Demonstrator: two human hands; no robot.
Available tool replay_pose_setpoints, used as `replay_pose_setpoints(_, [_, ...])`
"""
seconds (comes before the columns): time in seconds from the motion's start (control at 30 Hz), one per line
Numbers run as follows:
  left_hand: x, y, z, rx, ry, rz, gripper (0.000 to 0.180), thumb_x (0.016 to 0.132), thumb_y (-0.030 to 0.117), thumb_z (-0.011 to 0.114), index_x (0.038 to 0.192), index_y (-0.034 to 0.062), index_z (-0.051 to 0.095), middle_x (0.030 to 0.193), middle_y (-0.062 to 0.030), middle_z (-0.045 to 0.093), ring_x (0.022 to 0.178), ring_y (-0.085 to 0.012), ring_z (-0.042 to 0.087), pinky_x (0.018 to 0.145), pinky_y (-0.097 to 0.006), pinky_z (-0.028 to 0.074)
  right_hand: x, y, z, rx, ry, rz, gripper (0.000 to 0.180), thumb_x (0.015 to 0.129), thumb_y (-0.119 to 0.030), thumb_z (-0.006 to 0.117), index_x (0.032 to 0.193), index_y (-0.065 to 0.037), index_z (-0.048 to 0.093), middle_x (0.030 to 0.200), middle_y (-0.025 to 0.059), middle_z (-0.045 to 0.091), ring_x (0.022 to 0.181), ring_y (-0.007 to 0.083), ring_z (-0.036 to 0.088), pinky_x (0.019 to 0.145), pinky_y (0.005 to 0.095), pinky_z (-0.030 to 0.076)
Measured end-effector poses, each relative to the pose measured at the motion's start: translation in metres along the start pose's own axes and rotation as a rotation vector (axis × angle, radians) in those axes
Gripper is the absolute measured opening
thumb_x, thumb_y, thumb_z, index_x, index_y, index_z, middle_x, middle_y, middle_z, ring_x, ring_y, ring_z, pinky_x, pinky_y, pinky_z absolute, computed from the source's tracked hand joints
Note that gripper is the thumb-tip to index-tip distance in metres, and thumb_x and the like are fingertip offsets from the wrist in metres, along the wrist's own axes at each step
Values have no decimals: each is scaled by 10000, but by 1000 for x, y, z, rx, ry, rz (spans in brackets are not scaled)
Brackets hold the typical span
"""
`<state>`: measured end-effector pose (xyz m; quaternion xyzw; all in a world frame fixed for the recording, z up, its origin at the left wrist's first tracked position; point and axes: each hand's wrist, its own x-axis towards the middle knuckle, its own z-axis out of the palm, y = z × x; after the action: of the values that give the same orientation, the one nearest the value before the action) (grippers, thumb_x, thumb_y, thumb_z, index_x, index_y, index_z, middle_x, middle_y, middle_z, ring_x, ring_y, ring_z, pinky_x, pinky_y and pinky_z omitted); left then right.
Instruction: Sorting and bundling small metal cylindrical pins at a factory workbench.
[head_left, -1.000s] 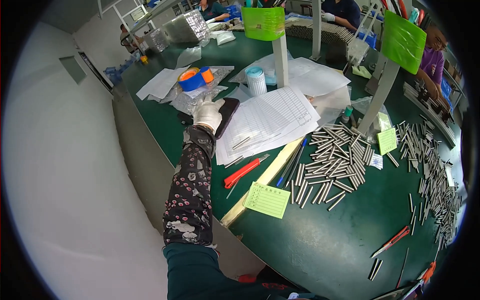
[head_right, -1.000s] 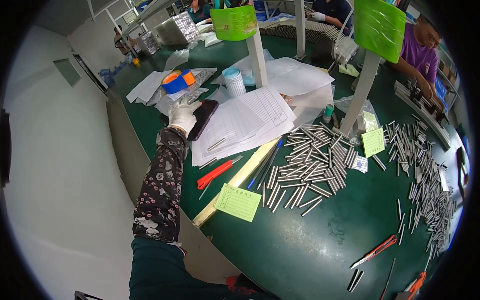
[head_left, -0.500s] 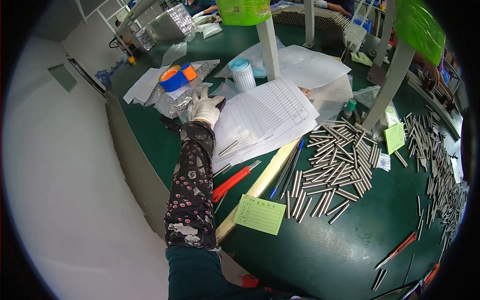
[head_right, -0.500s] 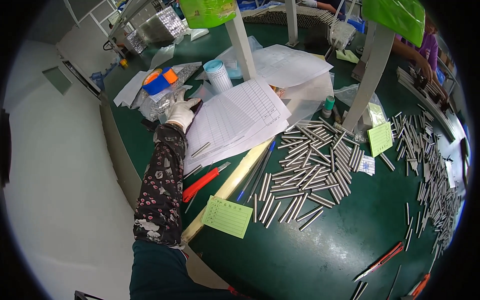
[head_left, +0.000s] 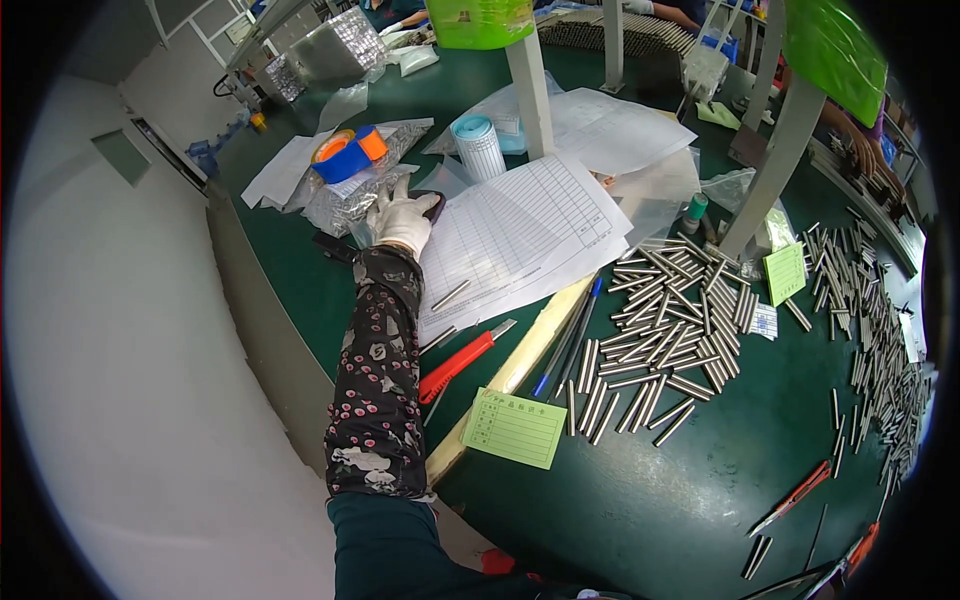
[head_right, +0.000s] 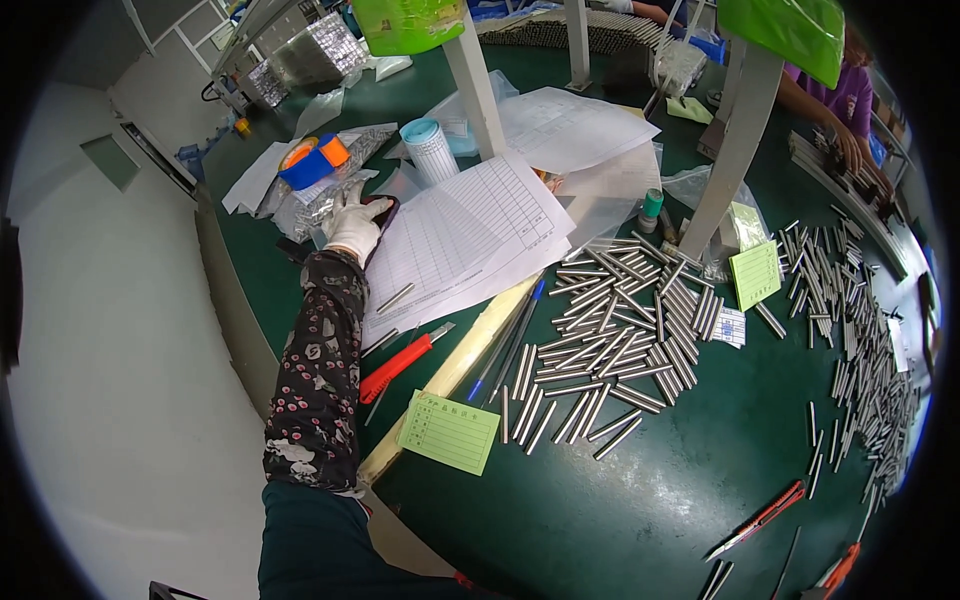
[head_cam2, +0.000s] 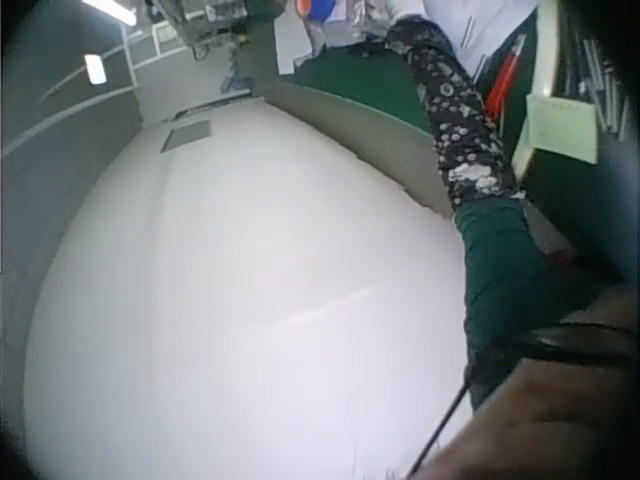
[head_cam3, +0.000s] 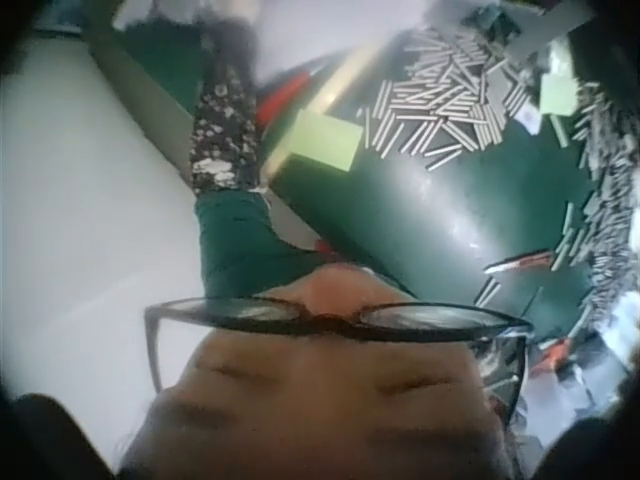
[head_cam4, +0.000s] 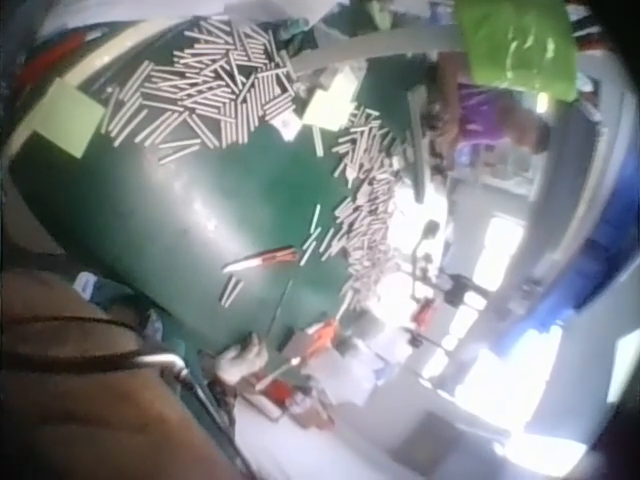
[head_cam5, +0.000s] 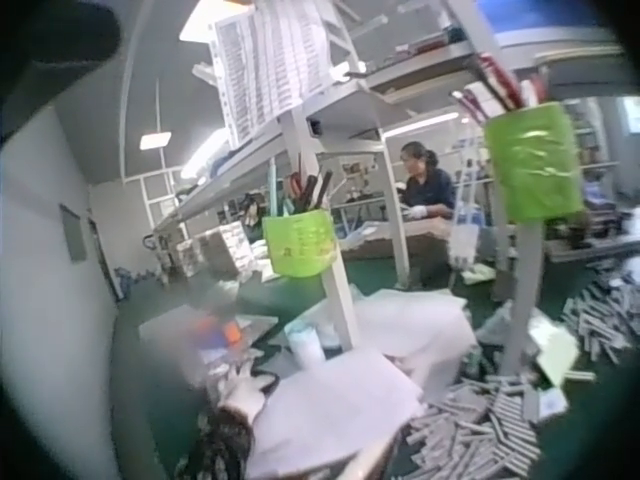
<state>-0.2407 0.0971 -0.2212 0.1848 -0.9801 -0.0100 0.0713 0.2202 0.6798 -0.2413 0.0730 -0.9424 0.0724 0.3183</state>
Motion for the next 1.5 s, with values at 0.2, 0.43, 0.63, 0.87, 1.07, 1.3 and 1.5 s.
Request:
replay_pose_setpoints(0.2, [3, -6, 3, -3, 75, 8, 342, 823, 183, 562, 1095, 380, 629, 1456, -9, 261, 1365, -291, 156, 1071, -479, 156, 11, -22, -15, -261, -380, 430, 407, 786, -249, 490, 1124, -33, 560, 1090, 214, 539, 997, 390, 487, 875, 491, 365])
replay_pose_setpoints(0.43, [0, -3, -1, 6, 66, 5, 322, 841, 205, 547, 1105, 371, 625, 1453, -22, 272, 1349, -320, 193, 1058, -484, 187, 7, -19, -15, -218, -356, 475, 389, 812, -259, 475, 1113, -30, 568, 1081, 212, 545, 992, 385, 490, 860, 482, 375])
replay_pose_setpoints(0.63, [4, -10, 7, -29, 120, 14, 369, 815, 162, 551, 1105, 380, 621, 1452, -16, 264, 1345, -319, 194, 1042, -496, 192, 7, -20, -15, -285, -347, 392, 402, 842, -309, 466, 1121, -37, 565, 1086, 198, 548, 978, 371, 492, 851, 472, 379])
replay_pose_setpoints(0.87, [3, -10, 8, -19, 119, 19, 372, 813, 154, 551, 1103, 375, 625, 1442, -23, 275, 1343, -318, 192, 1047, -501, 182, 13, -19, -14, -239, -352, 396, 402, 860, -315, 444, 1134, -45, 560, 1087, 189, 553, 961, 368, 500, 832, 465, 385])
replay_pose_setpoints(1.07, [0, -8, 6, -9, 126, 20, 384, 803, 146, 554, 1105, 372, 627, 1438, -26, 286, 1342, -319, 193, 1051, -501, 171, 7, -17, -14, -292, -323, 367, 388, 855, -301, 455, 1117, -37, 565, 1061, 193, 567, 920, 377, 522, 806, 467, 396])
replay_pose_setpoints(1.3, [-2, -6, 4, 23, 99, 13, 389, 802, 151, 553, 1110, 377, 622, 1443, -32, 281, 1346, -322, 188, 1047, -507, 173, 14, -18, -13, -166, -308, 380, 375, 843, -268, 453, 1101, -19, 563, 1051, 201, 569, 912, 374, 523, 804, 469, 395])
replay_pose_setpoints(1.5, [-1, -2, 5, 11, 65, 8, 393, 819, 149, 524, 1119, 385, 612, 1454, -16, 268, 1354, -297, 184, 1065, -486, 166, 10, -17, -15, -223, -339, 374, 376, 832, -248, 455, 1106, -12, 559, 1076, 203, 560, 935, 370, 514, 814, 470, 387])
